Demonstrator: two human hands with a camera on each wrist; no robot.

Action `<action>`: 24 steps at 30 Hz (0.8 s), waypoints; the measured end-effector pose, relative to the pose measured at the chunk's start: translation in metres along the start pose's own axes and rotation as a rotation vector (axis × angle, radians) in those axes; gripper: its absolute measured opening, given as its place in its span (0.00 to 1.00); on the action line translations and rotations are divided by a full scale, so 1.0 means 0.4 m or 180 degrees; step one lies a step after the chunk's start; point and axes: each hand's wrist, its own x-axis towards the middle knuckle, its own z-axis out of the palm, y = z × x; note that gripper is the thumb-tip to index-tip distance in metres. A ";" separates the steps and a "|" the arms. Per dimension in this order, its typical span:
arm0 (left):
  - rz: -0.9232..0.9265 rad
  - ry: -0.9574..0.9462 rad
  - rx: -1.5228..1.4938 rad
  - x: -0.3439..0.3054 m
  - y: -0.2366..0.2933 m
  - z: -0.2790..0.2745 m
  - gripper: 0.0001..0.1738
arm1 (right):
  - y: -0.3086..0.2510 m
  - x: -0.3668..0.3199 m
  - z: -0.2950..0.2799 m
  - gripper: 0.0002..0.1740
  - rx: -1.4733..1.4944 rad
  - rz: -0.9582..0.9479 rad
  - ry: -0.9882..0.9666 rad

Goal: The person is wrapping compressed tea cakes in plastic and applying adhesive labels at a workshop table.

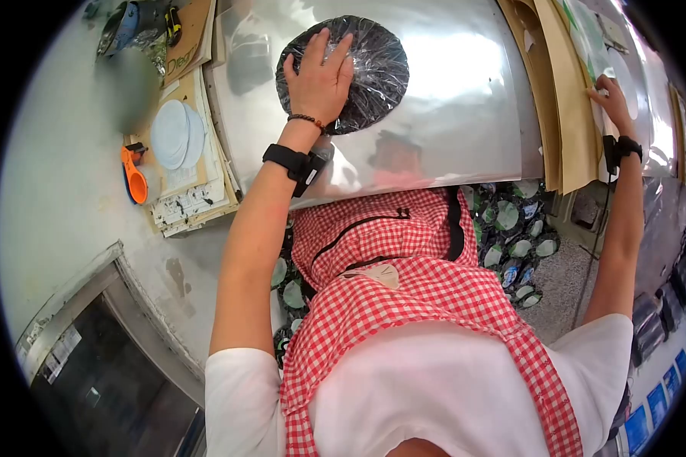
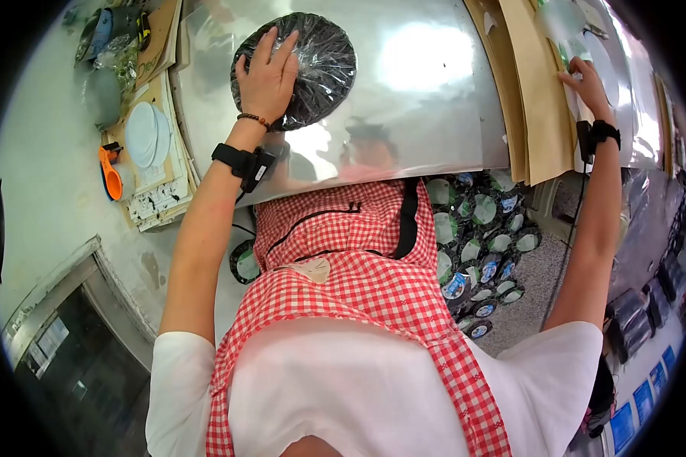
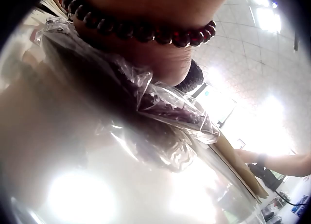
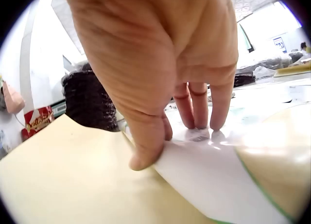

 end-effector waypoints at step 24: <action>-0.0081 -0.0471 0.0317 -0.005 0.009 -0.006 0.25 | -0.037 -0.003 -0.005 0.15 0.1874 0.1738 0.0473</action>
